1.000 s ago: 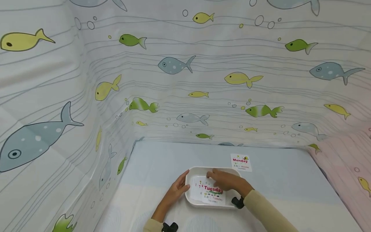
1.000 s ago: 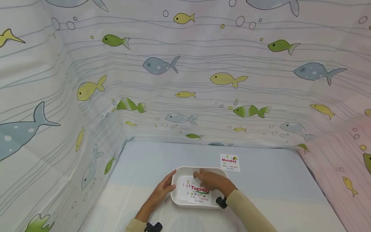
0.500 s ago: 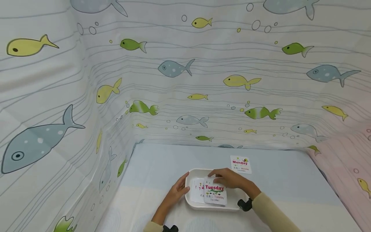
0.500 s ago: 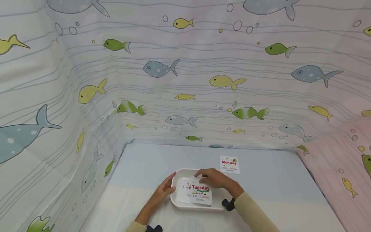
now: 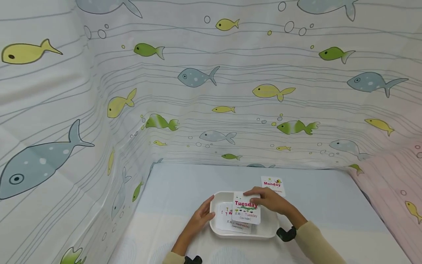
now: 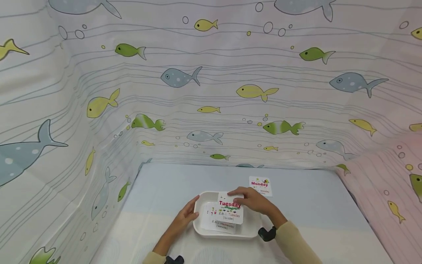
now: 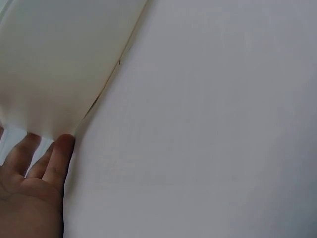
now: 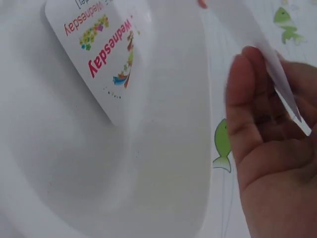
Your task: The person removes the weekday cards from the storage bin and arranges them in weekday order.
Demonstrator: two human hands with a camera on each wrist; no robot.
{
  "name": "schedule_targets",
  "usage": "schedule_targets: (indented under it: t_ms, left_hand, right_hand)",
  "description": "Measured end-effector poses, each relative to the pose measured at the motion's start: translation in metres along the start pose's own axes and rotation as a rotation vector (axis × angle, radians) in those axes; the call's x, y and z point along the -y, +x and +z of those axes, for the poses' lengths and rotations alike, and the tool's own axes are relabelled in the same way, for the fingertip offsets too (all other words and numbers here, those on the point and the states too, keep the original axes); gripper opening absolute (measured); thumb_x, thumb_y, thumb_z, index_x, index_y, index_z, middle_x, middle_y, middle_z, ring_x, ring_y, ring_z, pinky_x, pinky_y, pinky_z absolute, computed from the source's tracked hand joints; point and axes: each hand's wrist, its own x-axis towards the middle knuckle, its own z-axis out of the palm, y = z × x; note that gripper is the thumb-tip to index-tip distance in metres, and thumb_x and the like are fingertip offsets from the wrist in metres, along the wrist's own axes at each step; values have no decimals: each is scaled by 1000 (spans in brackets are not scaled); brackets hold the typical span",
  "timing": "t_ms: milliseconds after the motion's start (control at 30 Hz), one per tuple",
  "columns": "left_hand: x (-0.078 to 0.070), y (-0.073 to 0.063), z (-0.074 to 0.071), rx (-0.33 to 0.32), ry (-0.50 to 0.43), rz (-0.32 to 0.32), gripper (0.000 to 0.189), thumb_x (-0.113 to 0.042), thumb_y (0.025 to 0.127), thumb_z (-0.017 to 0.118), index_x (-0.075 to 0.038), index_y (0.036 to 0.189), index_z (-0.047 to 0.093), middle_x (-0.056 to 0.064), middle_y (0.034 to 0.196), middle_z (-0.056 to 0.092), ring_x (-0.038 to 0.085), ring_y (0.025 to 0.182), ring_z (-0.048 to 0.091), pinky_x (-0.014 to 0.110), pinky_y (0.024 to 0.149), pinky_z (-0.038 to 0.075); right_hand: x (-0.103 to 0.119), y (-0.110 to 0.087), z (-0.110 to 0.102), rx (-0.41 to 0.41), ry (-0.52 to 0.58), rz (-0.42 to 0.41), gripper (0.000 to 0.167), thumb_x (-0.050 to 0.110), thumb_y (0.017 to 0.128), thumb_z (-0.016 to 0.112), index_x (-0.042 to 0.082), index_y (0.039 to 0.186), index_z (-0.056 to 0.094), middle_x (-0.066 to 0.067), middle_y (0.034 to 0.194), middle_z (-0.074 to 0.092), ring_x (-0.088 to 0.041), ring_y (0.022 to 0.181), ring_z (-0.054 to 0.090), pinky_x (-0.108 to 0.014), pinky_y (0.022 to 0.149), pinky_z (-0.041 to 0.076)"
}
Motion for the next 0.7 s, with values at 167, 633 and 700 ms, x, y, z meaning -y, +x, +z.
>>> schedule_targets:
  t_ms: [167,633,700]
  left_hand:
    - [-3,0,-1,7,13,-23,64,-16,102,55,-17,159,25,17,165,24,38,150,26,17,116,32]
    - [-2,1,-4,13,-13,-66,64,-15,102,55,-26,159,27,8,166,23,31,153,24,7,111,30]
    - [-2,1,-3,13,-24,-57,64,-14,102,55,-24,159,27,10,166,23,32,153,23,8,112,30]
  right_hand:
    - [-2,-6,-2,-135,125,54,31,36,95,67,25,124,72,-4,126,67,-22,104,61,-27,82,55]
    - [-8,-16,-9,-322,405,127,54,33,95,68,23,146,53,-11,150,43,-19,106,68,-27,86,60]
    - [-7,-18,-12,-340,453,121,56,31,95,68,19,147,51,-14,148,44,-18,106,69,-28,86,60]
